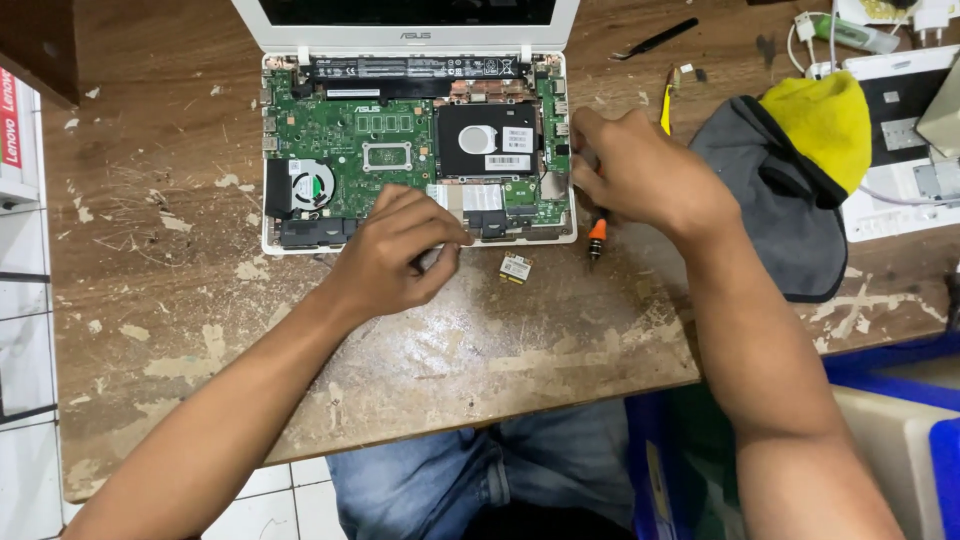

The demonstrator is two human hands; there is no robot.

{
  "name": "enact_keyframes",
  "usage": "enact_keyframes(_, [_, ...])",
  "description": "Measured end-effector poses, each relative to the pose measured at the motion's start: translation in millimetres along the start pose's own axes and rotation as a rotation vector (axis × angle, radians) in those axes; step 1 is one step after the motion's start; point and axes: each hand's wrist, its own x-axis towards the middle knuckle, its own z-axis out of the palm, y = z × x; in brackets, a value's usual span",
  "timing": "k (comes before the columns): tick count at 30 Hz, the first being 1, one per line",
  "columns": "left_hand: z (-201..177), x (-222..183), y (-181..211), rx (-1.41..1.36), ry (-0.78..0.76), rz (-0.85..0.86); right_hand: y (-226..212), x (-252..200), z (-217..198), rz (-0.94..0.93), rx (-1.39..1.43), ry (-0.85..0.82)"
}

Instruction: The person is repairing a laptop by securing internal components with a screwdriver and connecting delicate internal cables.

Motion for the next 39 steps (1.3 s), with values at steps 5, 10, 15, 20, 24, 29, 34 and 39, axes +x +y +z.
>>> enact_keyframes(5, [-3,3,5,-0.037,-0.005,-0.008,-6,-2,1,-0.265,-0.013,0.130])
enact_keyframes(10, [-4,2,5,-0.043,-0.005,-0.020,-16,-2,2,-0.417,0.017,0.168])
enact_keyframes(15, [-5,2,7,-0.043,-0.005,-0.012,-13,5,7,-0.431,0.046,0.101])
enact_keyframes(20, [-7,3,12,-0.052,-0.017,-0.032,-9,11,10,-0.396,0.076,0.035])
enact_keyframes(24, [-8,2,12,-0.061,-0.013,-0.038,-10,11,10,-0.392,0.079,0.017])
enact_keyframes(29, [-7,1,9,-0.070,-0.022,-0.027,-9,11,11,-0.380,0.048,0.021])
enact_keyframes(34, [-6,-1,8,-0.068,-0.020,-0.023,-6,12,15,-0.348,0.015,0.015])
enact_keyframes(39, [-7,3,11,-0.057,-0.021,-0.022,-11,7,9,-0.356,0.006,0.002])
